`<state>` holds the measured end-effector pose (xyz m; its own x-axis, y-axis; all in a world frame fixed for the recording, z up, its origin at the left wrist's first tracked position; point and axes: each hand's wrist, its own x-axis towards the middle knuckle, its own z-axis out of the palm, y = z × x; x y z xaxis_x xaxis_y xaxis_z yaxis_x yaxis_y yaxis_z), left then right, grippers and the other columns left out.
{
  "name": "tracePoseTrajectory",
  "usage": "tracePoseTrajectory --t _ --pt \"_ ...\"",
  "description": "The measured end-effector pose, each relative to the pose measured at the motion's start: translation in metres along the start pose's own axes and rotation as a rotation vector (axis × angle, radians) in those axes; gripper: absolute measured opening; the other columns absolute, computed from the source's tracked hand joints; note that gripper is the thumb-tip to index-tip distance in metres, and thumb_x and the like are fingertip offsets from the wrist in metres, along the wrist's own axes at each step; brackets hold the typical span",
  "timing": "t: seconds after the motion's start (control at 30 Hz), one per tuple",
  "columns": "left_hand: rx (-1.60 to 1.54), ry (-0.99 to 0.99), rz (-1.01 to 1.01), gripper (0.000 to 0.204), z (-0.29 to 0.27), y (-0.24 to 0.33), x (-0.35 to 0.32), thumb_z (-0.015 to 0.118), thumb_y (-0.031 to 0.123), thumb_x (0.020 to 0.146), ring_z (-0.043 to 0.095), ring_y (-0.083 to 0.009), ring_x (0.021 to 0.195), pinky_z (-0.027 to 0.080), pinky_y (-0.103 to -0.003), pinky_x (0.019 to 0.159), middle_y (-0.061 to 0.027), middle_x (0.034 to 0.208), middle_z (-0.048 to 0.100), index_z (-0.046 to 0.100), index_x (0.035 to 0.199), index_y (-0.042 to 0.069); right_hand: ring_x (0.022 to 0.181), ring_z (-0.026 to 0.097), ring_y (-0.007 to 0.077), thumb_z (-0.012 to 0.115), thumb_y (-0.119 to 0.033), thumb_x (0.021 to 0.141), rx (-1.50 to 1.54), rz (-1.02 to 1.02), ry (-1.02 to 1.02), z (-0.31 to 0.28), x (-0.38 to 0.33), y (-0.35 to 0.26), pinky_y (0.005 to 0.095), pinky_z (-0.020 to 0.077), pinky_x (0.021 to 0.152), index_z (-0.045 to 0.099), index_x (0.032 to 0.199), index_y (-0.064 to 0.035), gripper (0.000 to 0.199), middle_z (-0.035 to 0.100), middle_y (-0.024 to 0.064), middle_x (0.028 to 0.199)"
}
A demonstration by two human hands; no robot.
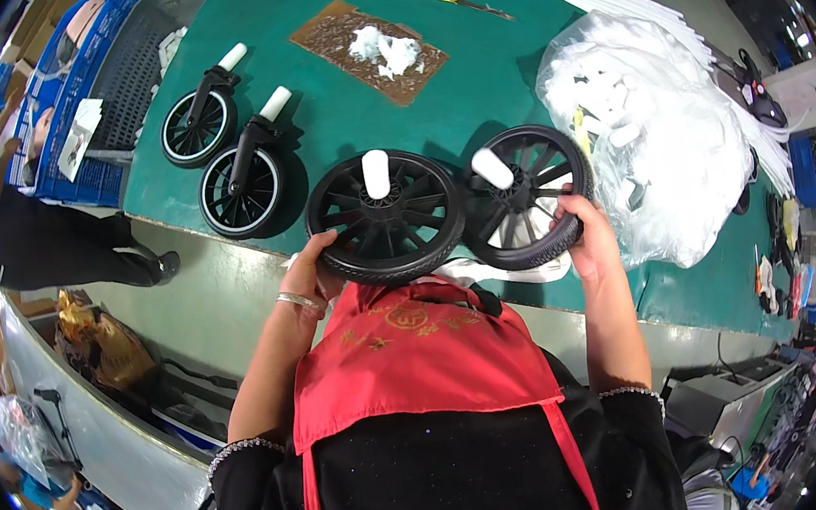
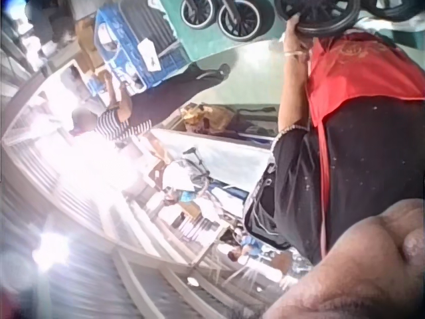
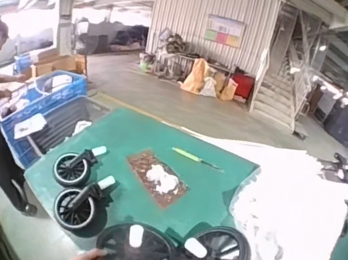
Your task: The person assembles small black wheels by inserting white foam spacers into the wheel hubs and attaching them to black plastic axles. The person repeatedly picks up wheels, inserts spacers, and secures them onto axles on a green workbench.
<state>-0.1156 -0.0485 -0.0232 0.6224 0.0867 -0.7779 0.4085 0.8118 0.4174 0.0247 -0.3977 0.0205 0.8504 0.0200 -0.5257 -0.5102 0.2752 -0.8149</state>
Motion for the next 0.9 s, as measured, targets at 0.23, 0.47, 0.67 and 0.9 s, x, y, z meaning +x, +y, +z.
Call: tracePoseTrajectory --t 0.23,0.47,0.67,0.9 --pt "-0.107 0.001 0.006 0.034 0.026 -0.024 -0.011 0.072 0.020 0.084 0.065 -0.0262 0.086 0.057 -0.038 0.084 -0.0150 0.094 0.066 0.057 0.106 -0.002 0.068 0.057 0.0111 0.075 -0.006 0.069 -0.818 -0.641 -0.173 0.067 -0.083 -0.018 0.0262 0.0483 0.065 0.057 0.097 -0.0030 0.034 0.062 0.0042 0.079" --pt "0.000 -0.091 0.032 0.034 0.044 -0.033 -0.016 0.068 0.019 0.088 0.068 -0.0264 0.085 0.058 -0.040 0.074 -0.0150 0.101 0.066 0.056 0.108 -0.006 0.079 0.060 0.0328 0.079 -0.013 0.059 -1.224 -1.041 -0.495 0.095 -0.087 0.018 0.0404 0.0507 0.066 0.058 0.098 -0.0035 0.045 0.061 0.0112 0.086" --pt "-0.077 -0.162 0.007 0.029 0.020 -0.056 0.011 0.054 0.016 0.096 0.062 -0.0235 0.101 0.052 -0.036 0.086 -0.0119 0.119 0.061 0.057 0.118 -0.002 0.080 0.058 0.0304 0.079 -0.016 0.061 -1.255 -1.050 -0.692 0.108 -0.092 0.014 0.0395 0.0500 0.068 0.056 0.100 -0.0051 0.047 0.059 0.0094 0.086" --pt "0.408 -0.205 0.329 0.025 0.027 -0.055 0.005 0.059 0.010 0.091 0.066 -0.0207 0.089 0.055 -0.033 0.075 -0.0127 0.105 0.067 0.060 0.113 -0.003 0.086 0.060 0.0261 0.078 -0.036 0.075 -1.274 -0.961 -0.674 0.111 -0.095 0.027 0.0347 0.0523 0.070 0.057 0.102 -0.0072 0.044 0.062 0.0069 0.090"
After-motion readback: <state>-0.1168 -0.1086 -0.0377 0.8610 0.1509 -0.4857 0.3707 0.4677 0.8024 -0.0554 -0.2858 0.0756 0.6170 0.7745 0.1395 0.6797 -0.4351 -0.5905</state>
